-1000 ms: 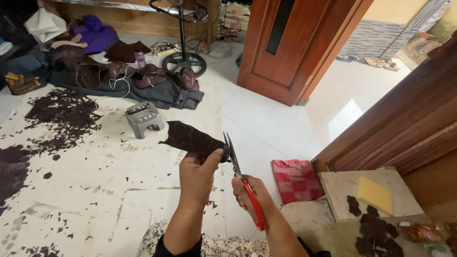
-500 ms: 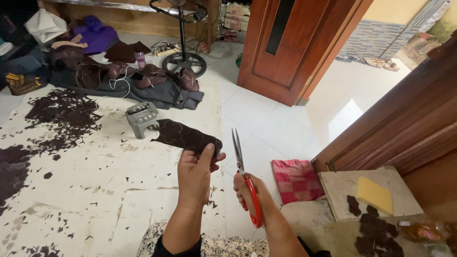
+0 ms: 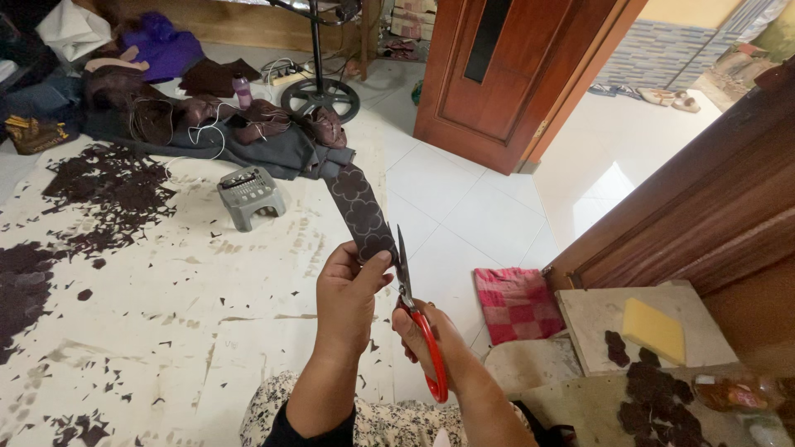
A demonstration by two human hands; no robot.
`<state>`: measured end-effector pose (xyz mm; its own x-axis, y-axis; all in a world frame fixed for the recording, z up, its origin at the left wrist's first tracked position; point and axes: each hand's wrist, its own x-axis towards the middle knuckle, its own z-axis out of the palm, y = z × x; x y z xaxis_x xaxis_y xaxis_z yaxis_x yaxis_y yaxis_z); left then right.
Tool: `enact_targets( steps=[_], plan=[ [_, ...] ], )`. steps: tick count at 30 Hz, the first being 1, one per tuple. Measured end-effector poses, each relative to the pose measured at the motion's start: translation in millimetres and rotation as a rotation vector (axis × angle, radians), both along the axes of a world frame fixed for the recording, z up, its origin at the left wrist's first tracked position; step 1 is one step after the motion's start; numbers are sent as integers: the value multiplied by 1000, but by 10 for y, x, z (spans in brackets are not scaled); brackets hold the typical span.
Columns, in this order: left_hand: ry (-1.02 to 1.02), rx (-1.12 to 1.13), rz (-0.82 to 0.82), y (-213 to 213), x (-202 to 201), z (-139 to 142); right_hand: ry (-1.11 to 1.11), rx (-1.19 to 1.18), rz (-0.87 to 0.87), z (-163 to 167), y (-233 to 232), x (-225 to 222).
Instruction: The person uses red-handled scissors to cut a dark patterned fabric strip into smaller pieces. They hold the fabric with the left hand and cut with the right, occasionally rotating the strip to follow the pattern. Cut pieces fall onto the floor.
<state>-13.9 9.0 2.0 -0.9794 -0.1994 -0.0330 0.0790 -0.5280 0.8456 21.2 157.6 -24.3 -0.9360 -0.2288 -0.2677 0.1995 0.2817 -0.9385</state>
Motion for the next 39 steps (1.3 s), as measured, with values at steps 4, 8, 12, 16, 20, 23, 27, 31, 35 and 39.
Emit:
enact_targets(
  steps=[4, 8, 12, 16, 20, 23, 27, 31, 35, 39],
  plan=[
    [15, 12, 19, 42, 13, 32, 38, -19, -7, 9, 4, 4],
    [21, -1, 43, 101, 17, 27, 48, 29, -29, 28, 15, 1],
    [38, 10, 64, 137, 27, 30, 123, 54, -4, 39, 26, -1],
    [41, -6, 75, 131, 43, 31, 93, -29, -34, 19, -3, 13],
    [32, -9, 82, 119, 41, 25, 132, -65, -24, 4, -3, 21],
    [25, -27, 71, 93, 46, 28, 113, -64, -25, 9, 25, 33],
    [17, -51, 51, 36, 53, 44, 138, -107, -2, 6, 47, 47],
    [26, -72, 10, -29, 79, 69, 152, -9, 32, -16, 75, 47],
    [11, -210, -6, -56, 93, 110, 112, 4, 29, -30, 119, 46],
    [16, -316, -70, -104, 95, 133, 314, 78, 87, -21, 178, 33]
  ],
)
